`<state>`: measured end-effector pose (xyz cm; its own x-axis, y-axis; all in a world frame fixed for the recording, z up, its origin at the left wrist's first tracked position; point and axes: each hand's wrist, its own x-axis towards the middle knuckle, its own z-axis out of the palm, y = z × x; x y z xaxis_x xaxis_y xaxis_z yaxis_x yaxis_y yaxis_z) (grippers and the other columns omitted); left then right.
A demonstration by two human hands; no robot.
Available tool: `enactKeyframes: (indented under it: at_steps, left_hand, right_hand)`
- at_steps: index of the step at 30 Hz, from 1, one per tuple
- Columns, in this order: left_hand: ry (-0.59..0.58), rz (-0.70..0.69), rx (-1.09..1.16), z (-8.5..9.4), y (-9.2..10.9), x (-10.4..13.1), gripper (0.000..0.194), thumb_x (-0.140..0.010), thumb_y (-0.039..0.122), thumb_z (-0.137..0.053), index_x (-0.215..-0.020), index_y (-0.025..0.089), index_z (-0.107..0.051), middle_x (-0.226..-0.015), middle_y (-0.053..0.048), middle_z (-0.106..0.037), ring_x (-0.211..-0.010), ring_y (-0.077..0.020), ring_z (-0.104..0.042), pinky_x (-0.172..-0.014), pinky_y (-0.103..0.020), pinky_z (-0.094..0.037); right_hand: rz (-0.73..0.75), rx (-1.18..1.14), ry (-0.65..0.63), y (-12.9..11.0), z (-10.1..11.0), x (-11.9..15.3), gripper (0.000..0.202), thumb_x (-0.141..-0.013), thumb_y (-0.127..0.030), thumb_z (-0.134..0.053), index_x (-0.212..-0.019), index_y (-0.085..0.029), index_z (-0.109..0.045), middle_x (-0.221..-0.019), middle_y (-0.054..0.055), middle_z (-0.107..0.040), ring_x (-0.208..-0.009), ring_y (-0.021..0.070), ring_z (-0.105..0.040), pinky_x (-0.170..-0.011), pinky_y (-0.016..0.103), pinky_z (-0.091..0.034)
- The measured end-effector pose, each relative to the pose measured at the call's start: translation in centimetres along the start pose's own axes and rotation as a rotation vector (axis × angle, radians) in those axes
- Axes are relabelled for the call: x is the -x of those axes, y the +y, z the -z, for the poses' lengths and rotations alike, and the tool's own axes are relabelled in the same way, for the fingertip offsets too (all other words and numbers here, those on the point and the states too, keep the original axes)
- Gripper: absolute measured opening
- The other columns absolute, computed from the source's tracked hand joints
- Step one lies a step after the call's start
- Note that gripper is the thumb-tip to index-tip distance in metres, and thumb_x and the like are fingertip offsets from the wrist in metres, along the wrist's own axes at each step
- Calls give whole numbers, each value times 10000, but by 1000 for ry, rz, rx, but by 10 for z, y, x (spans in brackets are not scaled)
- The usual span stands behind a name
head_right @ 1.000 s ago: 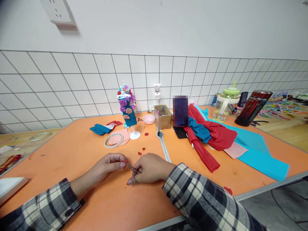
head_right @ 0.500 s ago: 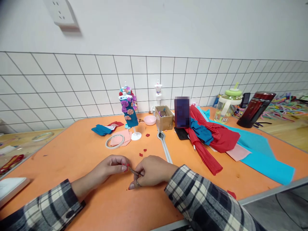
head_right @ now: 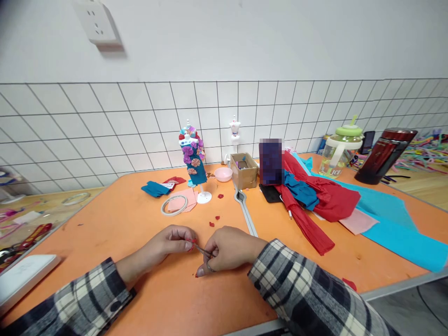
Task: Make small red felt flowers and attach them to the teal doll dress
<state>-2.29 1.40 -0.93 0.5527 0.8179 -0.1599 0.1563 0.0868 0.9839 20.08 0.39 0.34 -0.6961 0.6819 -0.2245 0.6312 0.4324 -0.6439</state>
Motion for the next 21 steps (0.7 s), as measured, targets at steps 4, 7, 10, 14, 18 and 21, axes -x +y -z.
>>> enactKeyframes:
  at_steps: [4,7,10,14,18,21]
  left_hand:
    - [-9,-12,-15,0,0,0,218,-663,342,-761,-650,150,-658,-687,-3,-610,-670,-142,-490,-673,-264,-376]
    - [-13,2,3,1,0,0,220,-653,342,-766,-651,149,-660,-688,-2,-608,-670,-143,-489,-668,-264,-373]
    - [-20,14,19,1,2,1,226,-635,336,-775,-635,148,-651,-695,-4,-609,-678,-146,-491,-667,-264,-374]
    - [-17,20,27,1,4,1,217,-628,324,-774,-615,150,-645,-672,0,-593,-667,-143,-475,-657,-262,-369]
    - [-28,33,30,2,2,0,203,-631,323,-769,-635,150,-664,-677,-8,-608,-675,-150,-488,-663,-267,-376]
    - [-27,21,9,2,1,0,212,-629,325,-772,-613,152,-649,-682,-6,-610,-675,-148,-486,-660,-263,-376]
  right_hand:
    - [-15,-24,-6,-2,0,0,415,-716,-591,-692,-834,-197,-755,-569,-52,-529,-532,79,-438,-487,219,-258]
    - [-22,-55,-11,-6,0,1,406,-713,-581,-696,-833,-199,-761,-564,-55,-510,-529,78,-433,-480,215,-260]
    - [-23,-101,-16,-9,-1,2,428,-708,-600,-692,-830,-195,-763,-549,-57,-476,-524,78,-418,-468,213,-258]
    - [-17,-123,-21,-6,-2,1,444,-686,-613,-708,-832,-197,-762,-537,-65,-461,-514,73,-404,-463,211,-262]
    - [-16,-111,-45,-3,-1,0,462,-677,-624,-714,-851,-199,-765,-542,-67,-494,-524,70,-420,-486,207,-273]
    - [-18,-93,-53,-3,0,-1,442,-683,-614,-716,-868,-215,-767,-560,-66,-517,-547,75,-438,-500,207,-281]
